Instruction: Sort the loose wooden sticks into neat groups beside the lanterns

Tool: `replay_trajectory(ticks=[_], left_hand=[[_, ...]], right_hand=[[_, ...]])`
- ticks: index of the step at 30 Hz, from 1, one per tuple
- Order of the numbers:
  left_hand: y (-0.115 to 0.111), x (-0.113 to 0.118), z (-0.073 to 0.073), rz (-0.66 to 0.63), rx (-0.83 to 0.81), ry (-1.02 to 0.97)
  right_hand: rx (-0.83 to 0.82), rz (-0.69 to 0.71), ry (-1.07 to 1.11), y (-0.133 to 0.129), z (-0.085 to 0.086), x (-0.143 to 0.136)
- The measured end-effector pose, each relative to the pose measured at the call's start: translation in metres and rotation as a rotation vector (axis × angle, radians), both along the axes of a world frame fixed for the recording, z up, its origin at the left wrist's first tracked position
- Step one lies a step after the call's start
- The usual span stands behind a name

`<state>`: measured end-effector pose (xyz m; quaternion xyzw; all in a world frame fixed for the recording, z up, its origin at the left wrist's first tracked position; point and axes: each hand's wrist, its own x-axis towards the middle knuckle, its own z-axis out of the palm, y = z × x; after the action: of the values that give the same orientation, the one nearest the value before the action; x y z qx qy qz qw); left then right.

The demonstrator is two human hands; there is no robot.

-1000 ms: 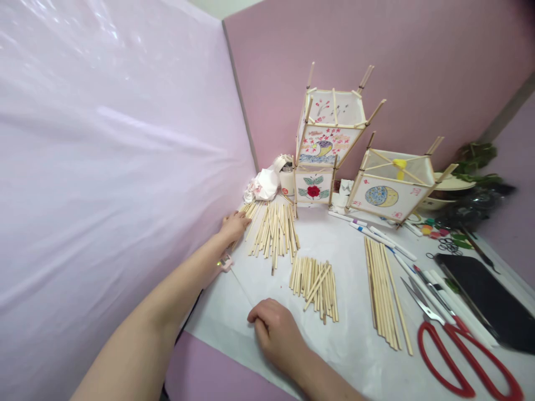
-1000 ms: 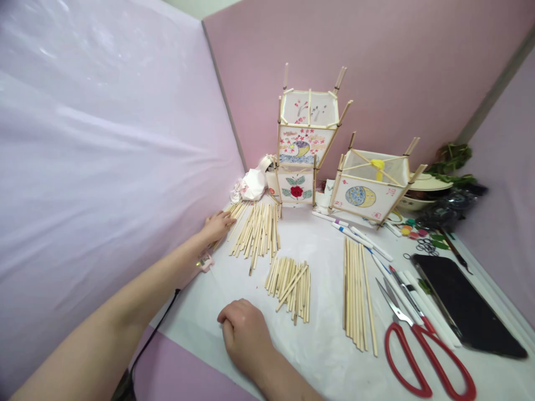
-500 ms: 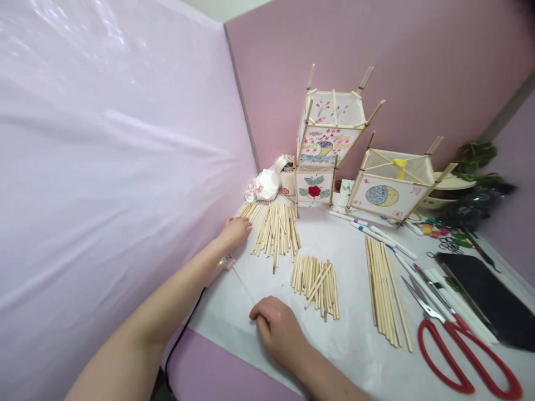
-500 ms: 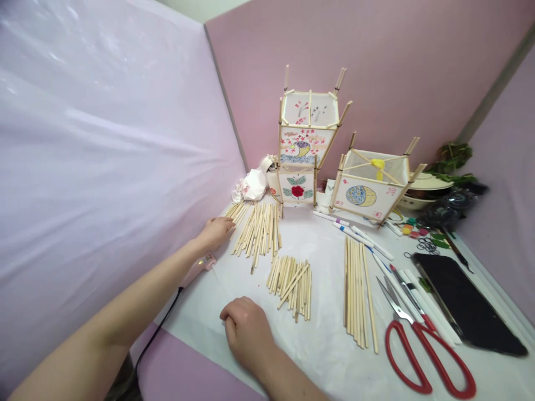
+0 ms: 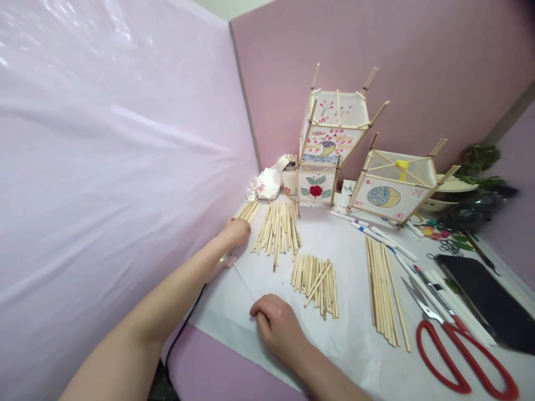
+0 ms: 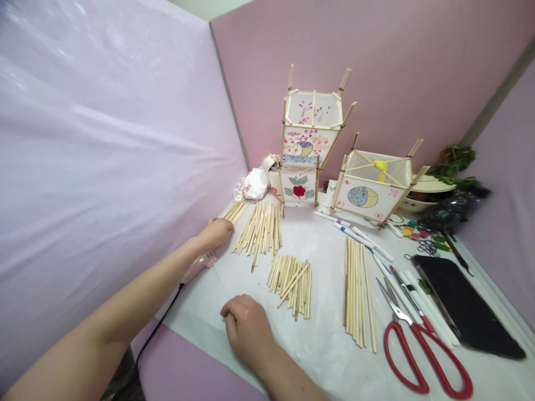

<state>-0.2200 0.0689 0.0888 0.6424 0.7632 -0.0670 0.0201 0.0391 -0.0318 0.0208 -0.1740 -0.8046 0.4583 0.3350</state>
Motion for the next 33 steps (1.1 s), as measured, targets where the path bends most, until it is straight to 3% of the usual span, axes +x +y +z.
replay_trajectory(ticks=[8, 18, 25, 30, 33], left_hand=[[0.006, 0.003, -0.015, -0.244, -0.062, 0.004], [0.007, -0.009, -0.018, -0.154, 0.025, 0.073], [0.014, -0.011, -0.033, -0.187, 0.018, -0.083], [0.016, -0.01, -0.021, -0.108, 0.097, -0.15], [0.028, -0.009, -0.013, 0.008, 0.149, -0.177]], right_hand=[[-0.012, 0.001, 0.004, 0.0, 0.001, 0.001], [-0.016, 0.002, 0.002, 0.0, 0.0, 0.0], [-0.012, 0.002, -0.005, 0.0, 0.001, 0.001], [-0.012, 0.0, -0.003, 0.001, 0.001, 0.001], [-0.008, -0.001, 0.002, 0.001, 0.0, 0.0]])
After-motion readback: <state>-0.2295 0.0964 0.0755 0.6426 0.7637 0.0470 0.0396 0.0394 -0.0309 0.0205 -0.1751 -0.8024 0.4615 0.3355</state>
